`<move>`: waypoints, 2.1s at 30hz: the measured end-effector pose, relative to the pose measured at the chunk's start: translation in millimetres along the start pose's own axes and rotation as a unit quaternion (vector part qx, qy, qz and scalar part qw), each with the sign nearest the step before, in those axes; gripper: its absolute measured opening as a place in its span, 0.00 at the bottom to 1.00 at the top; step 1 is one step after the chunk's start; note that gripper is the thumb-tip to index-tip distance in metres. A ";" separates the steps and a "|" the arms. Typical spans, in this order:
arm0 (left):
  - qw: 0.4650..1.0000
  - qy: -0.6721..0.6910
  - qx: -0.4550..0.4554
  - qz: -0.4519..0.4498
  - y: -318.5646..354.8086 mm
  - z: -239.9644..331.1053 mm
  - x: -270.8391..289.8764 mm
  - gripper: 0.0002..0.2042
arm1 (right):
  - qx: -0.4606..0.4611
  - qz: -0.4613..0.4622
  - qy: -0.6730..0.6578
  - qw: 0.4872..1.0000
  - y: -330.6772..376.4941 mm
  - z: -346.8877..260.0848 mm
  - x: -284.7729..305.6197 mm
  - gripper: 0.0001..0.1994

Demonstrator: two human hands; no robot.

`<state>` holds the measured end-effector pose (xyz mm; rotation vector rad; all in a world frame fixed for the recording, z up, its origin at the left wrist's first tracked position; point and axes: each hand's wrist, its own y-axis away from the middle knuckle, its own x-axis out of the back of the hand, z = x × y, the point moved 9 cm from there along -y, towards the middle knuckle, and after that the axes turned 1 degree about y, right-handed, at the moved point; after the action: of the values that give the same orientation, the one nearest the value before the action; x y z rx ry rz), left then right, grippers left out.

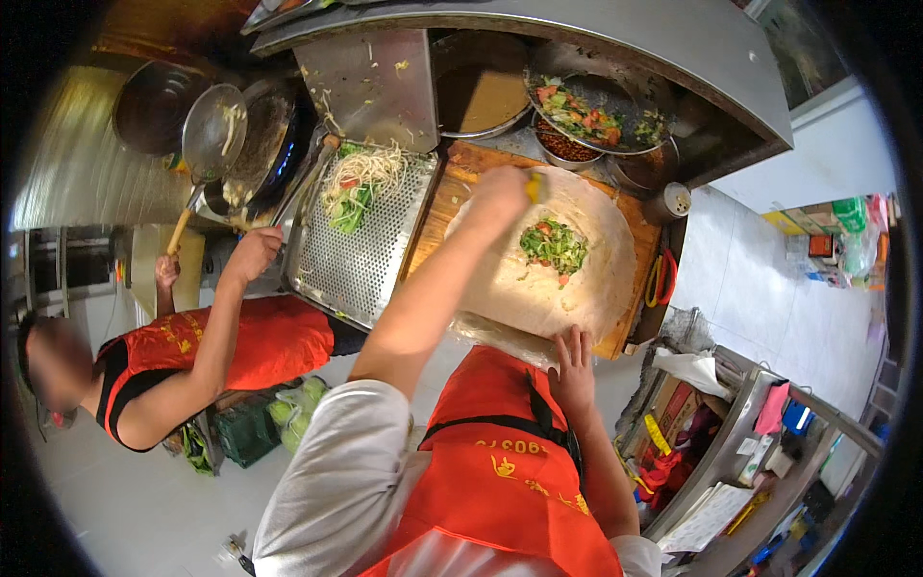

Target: The person scoops mixed vegetables onto a thin sheet, folds it into a wrap, and places it into a paper wrapper and plastic bag. The person repeats this process for a second wrap, then staples the bag closed.

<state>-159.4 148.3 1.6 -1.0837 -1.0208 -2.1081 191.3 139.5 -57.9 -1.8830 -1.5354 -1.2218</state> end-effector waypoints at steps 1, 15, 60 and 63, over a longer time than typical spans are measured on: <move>0.999 0.017 0.032 -0.004 12.8 -23.1 16.3 0.13 | 0.003 0.003 0.007 1.000 0.0 -0.2 -0.4 0.35; 0.813 0.583 -0.006 -0.014 22.1 -3.1 100.3 0.16 | -0.179 -0.005 -0.512 0.840 46.8 94.1 -59.3 0.15; 0.646 0.757 0.097 -0.013 24.1 -38.9 -121.7 0.24 | -0.284 0.230 -0.739 0.566 -188.7 86.3 12.3 0.24; 0.886 0.451 -0.107 -0.036 42.5 -13.3 -100.0 0.27 | -0.152 0.191 -0.475 0.846 -177.5 32.9 45.8 0.25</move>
<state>-81.4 126.5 -72.0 -0.0505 -0.3711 -2.4085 38.2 244.3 -73.1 -3.0928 -1.2466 -0.3157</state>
